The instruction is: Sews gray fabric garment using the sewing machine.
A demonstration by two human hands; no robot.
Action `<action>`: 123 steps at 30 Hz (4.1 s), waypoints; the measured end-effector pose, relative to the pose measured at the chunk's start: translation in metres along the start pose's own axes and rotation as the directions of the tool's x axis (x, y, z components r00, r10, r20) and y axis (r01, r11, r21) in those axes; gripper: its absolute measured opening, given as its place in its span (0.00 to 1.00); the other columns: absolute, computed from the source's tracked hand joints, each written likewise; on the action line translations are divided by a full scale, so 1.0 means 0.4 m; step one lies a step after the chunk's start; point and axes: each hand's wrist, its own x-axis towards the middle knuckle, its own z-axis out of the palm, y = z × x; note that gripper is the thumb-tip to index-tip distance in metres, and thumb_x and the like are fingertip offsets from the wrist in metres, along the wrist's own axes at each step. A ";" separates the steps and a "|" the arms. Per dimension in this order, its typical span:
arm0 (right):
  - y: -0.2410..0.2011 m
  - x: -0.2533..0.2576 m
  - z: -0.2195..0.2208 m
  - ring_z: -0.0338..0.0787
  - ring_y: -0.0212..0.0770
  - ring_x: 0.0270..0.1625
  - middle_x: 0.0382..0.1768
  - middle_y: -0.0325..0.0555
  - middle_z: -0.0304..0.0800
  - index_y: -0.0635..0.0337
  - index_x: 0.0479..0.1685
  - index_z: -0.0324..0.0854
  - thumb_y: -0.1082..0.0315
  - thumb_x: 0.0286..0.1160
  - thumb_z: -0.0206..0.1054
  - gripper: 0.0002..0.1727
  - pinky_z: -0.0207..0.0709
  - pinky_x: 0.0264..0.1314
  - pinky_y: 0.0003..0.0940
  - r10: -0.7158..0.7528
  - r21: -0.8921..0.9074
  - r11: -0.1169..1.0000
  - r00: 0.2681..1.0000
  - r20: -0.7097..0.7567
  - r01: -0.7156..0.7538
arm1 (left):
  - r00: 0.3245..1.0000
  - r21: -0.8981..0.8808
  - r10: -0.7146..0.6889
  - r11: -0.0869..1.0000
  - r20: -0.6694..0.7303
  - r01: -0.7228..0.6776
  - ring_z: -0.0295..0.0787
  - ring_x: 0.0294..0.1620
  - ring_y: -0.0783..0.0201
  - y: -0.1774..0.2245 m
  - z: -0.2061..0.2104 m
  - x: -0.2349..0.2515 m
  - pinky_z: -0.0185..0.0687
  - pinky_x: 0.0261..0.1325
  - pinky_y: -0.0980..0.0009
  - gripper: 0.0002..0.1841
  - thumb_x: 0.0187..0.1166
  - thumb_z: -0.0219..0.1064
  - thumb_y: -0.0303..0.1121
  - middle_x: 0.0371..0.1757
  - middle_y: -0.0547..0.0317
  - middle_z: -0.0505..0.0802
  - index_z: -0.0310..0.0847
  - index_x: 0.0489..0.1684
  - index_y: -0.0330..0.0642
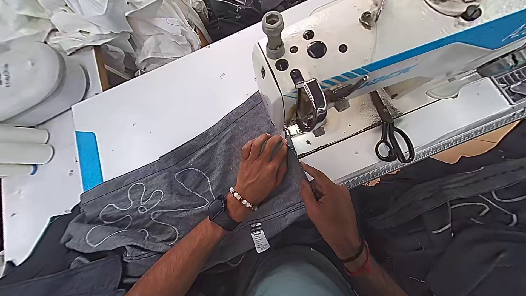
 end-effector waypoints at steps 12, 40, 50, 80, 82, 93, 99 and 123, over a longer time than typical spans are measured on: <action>-0.064 0.060 -0.055 0.76 0.38 0.11 0.11 0.36 0.79 0.54 0.57 0.94 0.64 0.72 0.59 0.21 0.65 0.13 0.37 -0.224 -0.358 0.907 0.974 0.037 0.222 | 0.984 -0.063 0.149 0.986 -0.093 -0.155 0.77 0.72 0.53 -0.068 0.017 0.039 0.64 0.76 0.54 0.16 0.87 0.60 0.48 0.64 0.60 0.90 0.94 0.54 0.57; 0.082 -0.025 0.000 0.94 0.47 0.45 0.41 0.44 0.94 0.51 0.48 0.90 0.62 0.79 0.64 0.10 0.87 0.45 0.53 -0.263 0.073 0.907 0.423 0.867 0.414 | 0.997 -0.112 0.077 0.991 -0.004 -0.077 0.81 0.72 0.57 -0.065 0.014 0.049 0.71 0.72 0.53 0.19 0.88 0.56 0.45 0.72 0.65 0.88 0.87 0.71 0.62; 0.027 0.164 0.044 0.88 0.35 0.29 0.33 0.33 0.93 0.43 0.49 0.94 0.52 0.84 0.64 0.13 0.80 0.31 0.42 -0.044 -0.316 0.948 0.998 -0.040 0.030 | 0.997 -0.118 0.065 0.991 -0.035 -0.069 0.81 0.73 0.60 -0.068 0.013 0.040 0.70 0.73 0.56 0.19 0.88 0.58 0.46 0.73 0.69 0.89 0.88 0.68 0.56; -0.010 0.147 0.071 0.90 0.49 0.37 0.37 0.52 0.88 0.66 0.60 0.88 0.67 0.80 0.63 0.17 0.83 0.30 0.38 -0.297 -0.630 0.709 0.945 0.139 0.316 | 1.000 -0.106 0.021 0.994 0.019 -0.019 0.78 0.75 0.56 -0.057 0.014 0.040 0.66 0.76 0.53 0.21 0.89 0.54 0.49 0.76 0.65 0.86 0.85 0.73 0.60; -0.011 0.158 0.067 0.91 0.49 0.38 0.38 0.53 0.87 0.67 0.59 0.88 0.69 0.81 0.62 0.16 0.83 0.30 0.39 -0.302 -0.627 0.702 0.939 0.167 0.337 | 1.000 -0.111 0.026 0.994 0.011 -0.025 0.78 0.74 0.55 -0.062 0.016 0.044 0.67 0.75 0.53 0.20 0.89 0.55 0.48 0.74 0.64 0.87 0.85 0.73 0.62; 0.040 0.191 0.049 0.90 0.40 0.38 0.39 0.41 0.90 0.51 0.52 0.93 0.59 0.86 0.61 0.14 0.84 0.35 0.39 -0.257 -0.307 0.922 0.966 -0.027 0.236 | 0.998 -0.358 0.005 0.934 0.055 0.015 0.79 0.78 0.60 -0.044 -0.010 0.028 0.74 0.79 0.59 0.17 0.85 0.57 0.40 0.70 0.64 0.90 0.92 0.58 0.52; 0.025 0.183 0.053 0.86 0.35 0.33 0.31 0.33 0.88 0.44 0.43 0.94 0.51 0.78 0.70 0.11 0.80 0.34 0.40 -0.061 -0.266 0.963 0.996 -0.059 0.044 | 0.996 -0.222 0.086 0.971 -0.004 -0.085 0.79 0.75 0.56 -0.066 0.014 0.019 0.70 0.76 0.53 0.19 0.86 0.57 0.42 0.74 0.62 0.87 0.89 0.67 0.60; 0.178 -0.103 -0.127 0.84 0.42 0.23 0.26 0.44 0.84 0.55 0.36 0.88 0.66 0.72 0.65 0.06 0.73 0.19 0.36 -0.310 -0.525 0.813 0.951 -0.021 0.253 | 0.982 -0.255 0.189 0.949 0.000 -0.183 0.74 0.82 0.55 -0.064 0.014 0.027 0.64 0.83 0.53 0.21 0.85 0.54 0.39 0.77 0.69 0.87 0.87 0.72 0.57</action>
